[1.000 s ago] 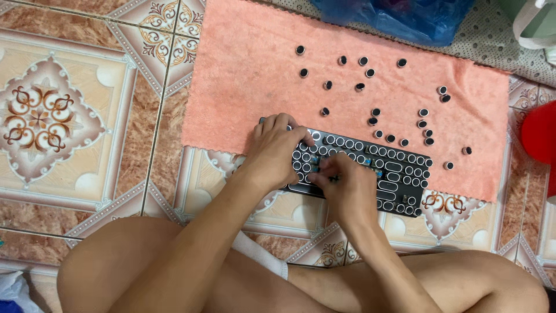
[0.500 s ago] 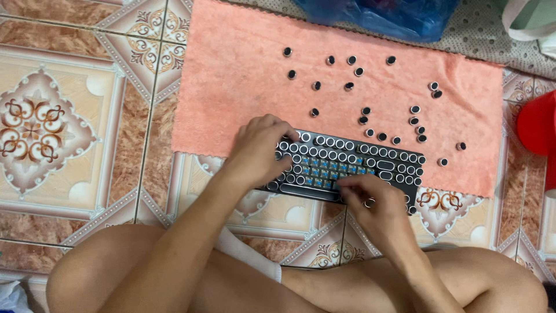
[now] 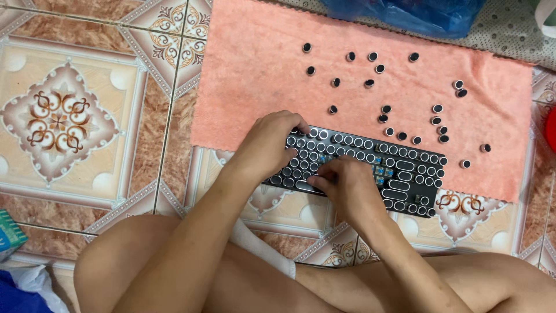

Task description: The person is assembling a keyboard by inserting small circular keycaps into the corresponding slots on a keyboard base. They pick up keycaps from a nearby towel and place them into the keyboard one by one.

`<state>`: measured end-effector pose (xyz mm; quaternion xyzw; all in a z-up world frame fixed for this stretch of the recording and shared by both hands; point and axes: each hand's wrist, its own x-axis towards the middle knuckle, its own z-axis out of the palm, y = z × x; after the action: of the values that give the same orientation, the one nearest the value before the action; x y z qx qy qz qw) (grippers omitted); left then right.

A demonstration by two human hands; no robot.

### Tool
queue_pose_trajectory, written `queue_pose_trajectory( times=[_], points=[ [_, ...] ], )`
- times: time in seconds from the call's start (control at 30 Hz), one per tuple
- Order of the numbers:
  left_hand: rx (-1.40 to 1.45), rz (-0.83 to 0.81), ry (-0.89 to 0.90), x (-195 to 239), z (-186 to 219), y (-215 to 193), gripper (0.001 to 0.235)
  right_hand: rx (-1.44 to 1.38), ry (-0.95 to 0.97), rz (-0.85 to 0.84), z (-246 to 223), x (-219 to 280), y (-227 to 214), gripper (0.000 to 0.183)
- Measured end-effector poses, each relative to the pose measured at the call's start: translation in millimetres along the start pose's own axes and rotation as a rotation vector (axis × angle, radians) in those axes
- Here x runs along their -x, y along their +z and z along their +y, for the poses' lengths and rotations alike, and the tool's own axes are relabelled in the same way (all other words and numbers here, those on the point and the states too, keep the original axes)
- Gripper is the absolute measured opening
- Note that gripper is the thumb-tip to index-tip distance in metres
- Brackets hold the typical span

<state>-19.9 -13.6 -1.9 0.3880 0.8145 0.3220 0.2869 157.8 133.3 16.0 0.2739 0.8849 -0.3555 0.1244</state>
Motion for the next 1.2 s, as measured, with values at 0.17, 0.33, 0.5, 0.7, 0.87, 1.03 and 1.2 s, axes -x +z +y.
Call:
queue_pose_trajectory(
  times=[0.17, 0.33, 0.5, 0.7, 0.87, 1.03, 1.2],
  points=[
    [-0.021, 0.0, -0.007, 1, 2, 0, 0.051, 0.033, 0.17, -0.104, 3, -14, 0, 0.021],
    [-0.041, -0.008, -0.019, 3, 7, -3, 0.049, 0.042, 0.205, -0.12, 21, -32, -2, 0.017],
    [-0.037, -0.022, -0.095, 5, 10, -5, 0.049, 0.085, 0.203, -0.134, 21, -30, -4, 0.02],
    [-0.052, 0.007, 0.006, 1, 3, 3, 0.047, -0.074, 0.175, -0.14, 20, -28, -12, 0.017],
    [-0.038, -0.021, -0.022, 5, 8, -4, 0.045, -0.186, 0.255, -0.083, 15, -12, -17, 0.022],
    [-0.035, -0.015, -0.003, 3, 5, 0, 0.047, -0.602, 0.494, 0.159, 5, 20, 18, 0.029],
    [-0.008, -0.019, -0.005, 2, 6, 2, 0.047, -0.6, 0.485, 0.328, 3, 24, 50, 0.021]
  ],
)
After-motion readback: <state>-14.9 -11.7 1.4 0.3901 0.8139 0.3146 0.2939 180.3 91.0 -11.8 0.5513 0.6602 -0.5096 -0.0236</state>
